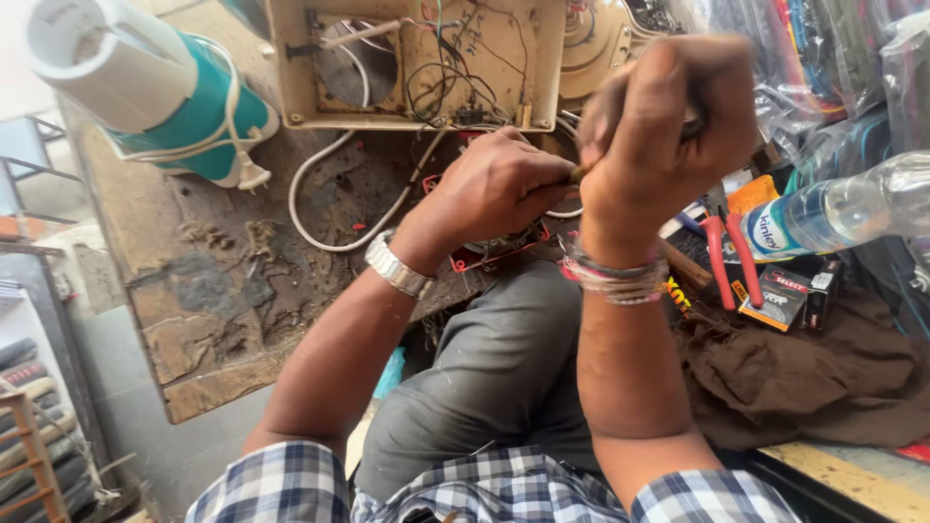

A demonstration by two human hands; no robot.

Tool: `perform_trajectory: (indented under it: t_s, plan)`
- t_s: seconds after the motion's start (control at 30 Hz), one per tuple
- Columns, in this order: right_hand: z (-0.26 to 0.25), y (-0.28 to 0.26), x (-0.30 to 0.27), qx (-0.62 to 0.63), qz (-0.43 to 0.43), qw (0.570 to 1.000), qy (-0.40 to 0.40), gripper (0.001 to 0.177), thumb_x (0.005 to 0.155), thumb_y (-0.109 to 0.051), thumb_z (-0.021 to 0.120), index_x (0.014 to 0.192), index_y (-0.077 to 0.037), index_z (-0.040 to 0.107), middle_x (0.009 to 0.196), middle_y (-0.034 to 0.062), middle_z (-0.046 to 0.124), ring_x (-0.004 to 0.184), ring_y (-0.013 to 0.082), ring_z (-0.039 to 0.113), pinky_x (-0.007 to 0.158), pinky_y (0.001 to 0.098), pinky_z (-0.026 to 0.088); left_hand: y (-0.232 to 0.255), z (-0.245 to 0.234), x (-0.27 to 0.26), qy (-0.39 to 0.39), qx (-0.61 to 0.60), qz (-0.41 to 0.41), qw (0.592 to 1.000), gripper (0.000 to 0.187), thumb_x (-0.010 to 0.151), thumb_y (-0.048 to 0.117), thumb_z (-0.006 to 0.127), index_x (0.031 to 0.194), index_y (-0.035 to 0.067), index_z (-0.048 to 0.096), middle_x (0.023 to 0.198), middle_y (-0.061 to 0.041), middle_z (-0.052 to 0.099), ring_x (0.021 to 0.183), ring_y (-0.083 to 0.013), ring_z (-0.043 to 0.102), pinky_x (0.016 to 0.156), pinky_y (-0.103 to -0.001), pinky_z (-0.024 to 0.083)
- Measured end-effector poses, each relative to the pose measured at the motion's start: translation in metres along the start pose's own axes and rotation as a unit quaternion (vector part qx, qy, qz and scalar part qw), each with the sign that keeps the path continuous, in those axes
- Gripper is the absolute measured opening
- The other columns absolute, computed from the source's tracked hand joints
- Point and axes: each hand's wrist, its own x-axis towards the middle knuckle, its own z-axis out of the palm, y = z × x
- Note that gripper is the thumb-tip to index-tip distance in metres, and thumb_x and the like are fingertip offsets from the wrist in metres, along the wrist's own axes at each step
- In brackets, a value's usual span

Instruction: The person uses a screwdriver to remove screws from a small electric motor mounted on a red base. They then lift the motor, inspect the internal components and wiring, and place it back on the table. The person also handles a red plastic object and adjusts wires connected to the motor.

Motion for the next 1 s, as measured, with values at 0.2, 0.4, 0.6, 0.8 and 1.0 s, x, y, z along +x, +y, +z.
perform_trajectory:
  t_s: [0.2,0.4,0.6,0.8,1.0]
  plan:
    - [-0.001,-0.003,0.004,-0.170,-0.036,0.982,-0.071,0.022,0.114,-0.018,0.066,0.101,-0.002,0.060,0.072,0.0051,0.058,0.053,0.0111,0.055,0.050,0.0276,0.040,0.000,-0.003,0.003,-0.028,0.020,-0.070,0.997,0.021,0.089,0.024,0.077,0.080,0.007,0.068,0.069,-0.013,0.063,0.063,-0.0329,0.065,0.062,-0.045,0.051]
    - [-0.070,-0.089,0.023,-0.507,-0.121,0.808,-0.274,0.020,0.110,-0.015,0.071,0.105,-0.001,0.058,0.093,0.0094,0.066,0.081,0.0155,0.066,0.070,0.0302,0.050,0.009,-0.011,0.005,0.007,-0.049,0.028,0.998,0.016,0.092,0.020,0.075,0.103,0.008,0.075,0.088,-0.008,0.074,0.074,-0.0236,0.072,0.070,-0.038,0.056]
    - [-0.149,-0.128,-0.038,-0.424,0.161,0.890,-0.038,0.020,0.101,-0.006,0.079,0.111,-0.004,0.062,0.102,0.0031,0.066,0.078,0.0100,0.065,0.072,0.0265,0.054,0.095,0.000,-0.026,0.118,0.175,0.084,0.974,0.032,0.091,0.000,0.069,0.119,0.015,0.073,0.114,-0.003,0.071,0.107,-0.0254,0.067,0.092,-0.041,0.052]
    - [-0.259,-0.035,-0.091,-0.415,0.131,0.894,-0.110,0.016,0.098,0.005,0.078,0.101,-0.003,0.065,0.126,0.0110,0.069,0.120,0.0209,0.063,0.112,0.0374,0.050,0.212,-0.037,-0.070,-0.176,-0.057,0.188,0.965,0.045,0.089,0.023,0.064,0.126,-0.002,0.063,0.133,-0.015,0.066,0.120,-0.0287,0.063,0.103,-0.041,0.052]
    - [-0.270,0.021,-0.086,-0.700,-0.080,0.677,-0.212,0.021,0.083,0.004,0.077,0.098,-0.011,0.075,0.129,0.0149,0.067,0.128,0.0389,0.056,0.111,0.0481,0.044,0.229,0.003,-0.052,-0.227,-0.274,0.118,0.927,0.041,0.097,0.020,0.057,0.132,-0.001,0.052,0.131,-0.014,0.061,0.112,-0.0261,0.059,0.098,-0.035,0.052]
